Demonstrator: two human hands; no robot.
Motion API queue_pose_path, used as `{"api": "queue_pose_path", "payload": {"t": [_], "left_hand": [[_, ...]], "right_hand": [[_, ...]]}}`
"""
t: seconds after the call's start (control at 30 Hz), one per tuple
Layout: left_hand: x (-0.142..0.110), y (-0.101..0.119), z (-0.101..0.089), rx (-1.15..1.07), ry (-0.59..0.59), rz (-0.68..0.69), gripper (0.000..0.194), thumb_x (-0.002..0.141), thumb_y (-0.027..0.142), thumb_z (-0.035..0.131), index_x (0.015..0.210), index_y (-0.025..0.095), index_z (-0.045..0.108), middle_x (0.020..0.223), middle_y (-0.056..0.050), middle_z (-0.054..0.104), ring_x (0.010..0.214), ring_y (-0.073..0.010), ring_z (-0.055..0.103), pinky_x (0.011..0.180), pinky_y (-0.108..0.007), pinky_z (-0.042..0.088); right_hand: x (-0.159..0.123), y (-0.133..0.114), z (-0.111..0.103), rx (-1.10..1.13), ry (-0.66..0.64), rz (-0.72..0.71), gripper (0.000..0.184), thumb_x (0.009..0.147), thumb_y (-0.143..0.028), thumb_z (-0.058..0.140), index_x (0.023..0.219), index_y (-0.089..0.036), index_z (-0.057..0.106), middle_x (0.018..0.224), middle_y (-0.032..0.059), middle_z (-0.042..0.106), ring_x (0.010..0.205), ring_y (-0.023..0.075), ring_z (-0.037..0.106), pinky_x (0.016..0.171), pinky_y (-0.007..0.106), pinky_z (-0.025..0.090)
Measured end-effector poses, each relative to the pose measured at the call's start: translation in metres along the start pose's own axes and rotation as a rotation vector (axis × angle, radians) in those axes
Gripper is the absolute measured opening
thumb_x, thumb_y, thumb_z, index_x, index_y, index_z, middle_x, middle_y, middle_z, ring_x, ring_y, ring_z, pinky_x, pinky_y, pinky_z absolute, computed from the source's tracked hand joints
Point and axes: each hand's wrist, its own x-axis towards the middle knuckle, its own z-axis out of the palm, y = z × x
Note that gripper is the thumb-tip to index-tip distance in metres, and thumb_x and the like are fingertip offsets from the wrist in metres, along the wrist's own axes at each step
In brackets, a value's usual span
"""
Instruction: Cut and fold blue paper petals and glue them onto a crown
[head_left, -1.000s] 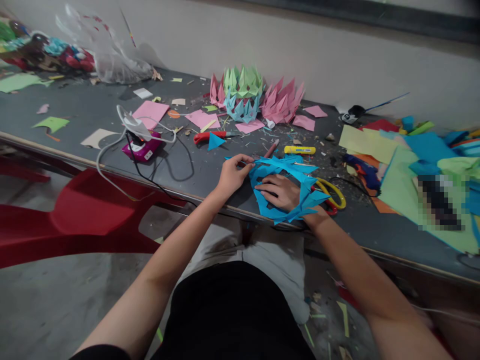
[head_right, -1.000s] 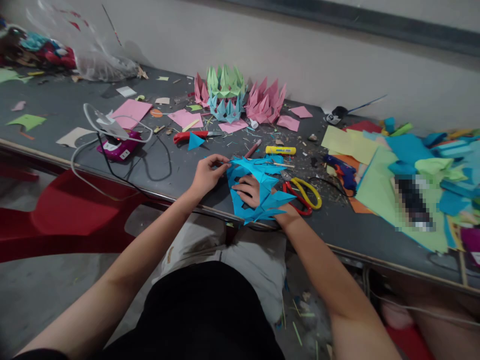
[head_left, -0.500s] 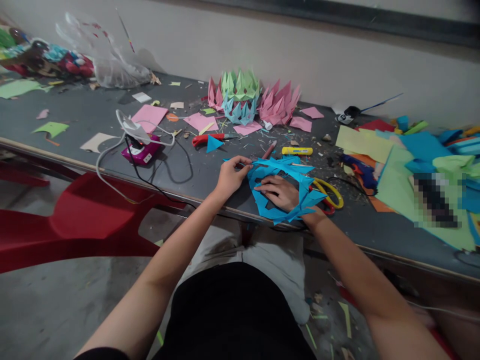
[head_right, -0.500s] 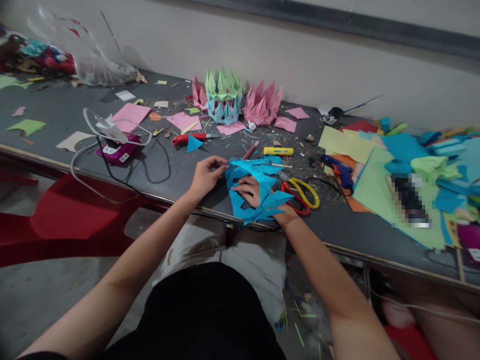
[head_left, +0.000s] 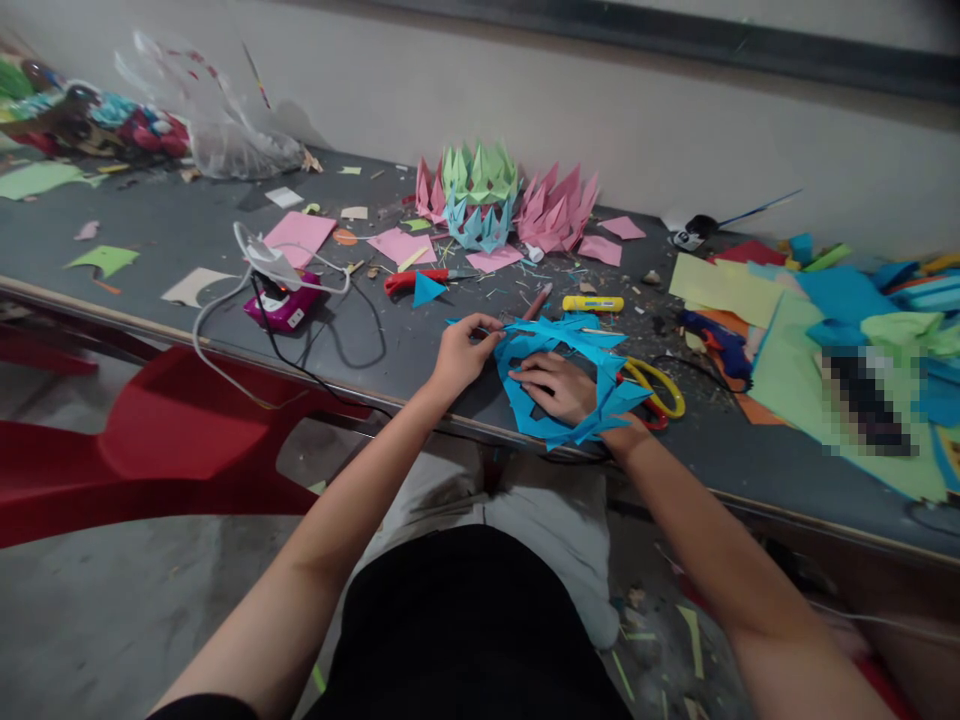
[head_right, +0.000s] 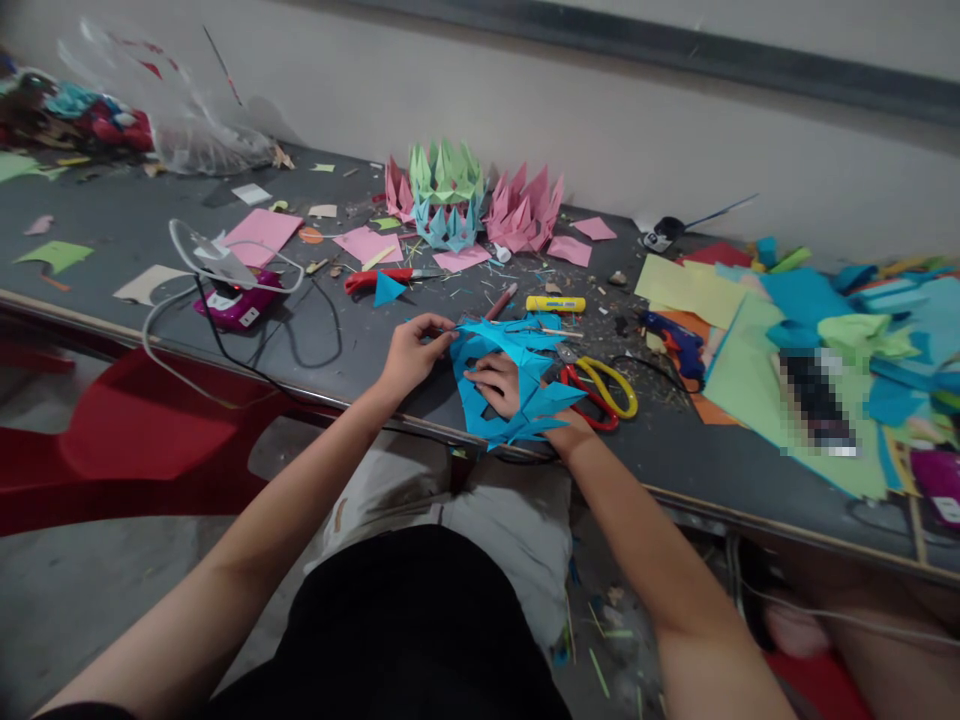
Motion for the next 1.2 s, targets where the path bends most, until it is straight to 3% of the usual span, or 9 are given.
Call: {"api": "queue_pose_path", "payload": {"t": [0.2,0.47,0.73,0.9,1.2], "left_hand": [[0.000,0.001,-0.001,-0.003,-0.007,-0.012,0.007,0.072,0.021,0.061,0.076,0.016,0.063,0.073,-0.001,0.065,0.065,-0.0113,0.056,0.059,-0.022,0.046],[0.000,0.001,-0.001,0.017,-0.002,-0.021,0.007,0.072,0.022,0.060,0.075,0.016,0.063,0.073,-0.001,0.065,0.065,-0.0118,0.056,0.058,-0.022,0.046],[0.000,0.001,-0.001,0.030,0.003,-0.024,0.006,0.072,0.020,0.060,0.075,0.016,0.063,0.073,-0.001,0.065,0.066,-0.0119,0.056,0.058,-0.022,0.047],[0.000,0.002,-0.001,0.027,-0.001,-0.026,0.007,0.072,0.020,0.061,0.076,0.016,0.063,0.073,-0.001,0.065,0.065,-0.0115,0.056,0.058,-0.022,0.046],[0.001,-0.002,-0.001,0.005,0.003,-0.024,0.009,0.072,0.023,0.061,0.077,0.016,0.063,0.074,-0.001,0.065,0.064,-0.0113,0.056,0.055,-0.021,0.045]], "right_hand": [[-0.003,-0.006,0.001,-0.159,0.045,-0.122,0.031,0.086,-0.024,0.042,0.107,-0.018,0.065,0.106,0.0117,0.061,0.100,0.0263,0.056,0.087,0.046,0.047],[-0.012,-0.006,0.002,-0.066,0.043,-0.014,0.029,0.087,-0.029,0.044,0.109,-0.026,0.063,0.113,0.0058,0.061,0.109,0.0243,0.053,0.096,0.048,0.041],[-0.010,-0.016,-0.008,0.016,0.084,0.022,0.022,0.086,-0.030,0.046,0.100,-0.027,0.063,0.104,0.0039,0.066,0.103,0.0218,0.058,0.092,0.044,0.046],[-0.008,-0.014,-0.008,0.147,0.145,0.115,0.009,0.081,-0.034,0.056,0.084,-0.027,0.060,0.097,0.0035,0.067,0.093,0.0221,0.063,0.084,0.043,0.050],[-0.007,-0.008,-0.006,0.250,0.134,0.158,0.015,0.082,-0.035,0.055,0.077,-0.025,0.065,0.094,0.0017,0.070,0.092,0.0225,0.063,0.088,0.044,0.049]]}}
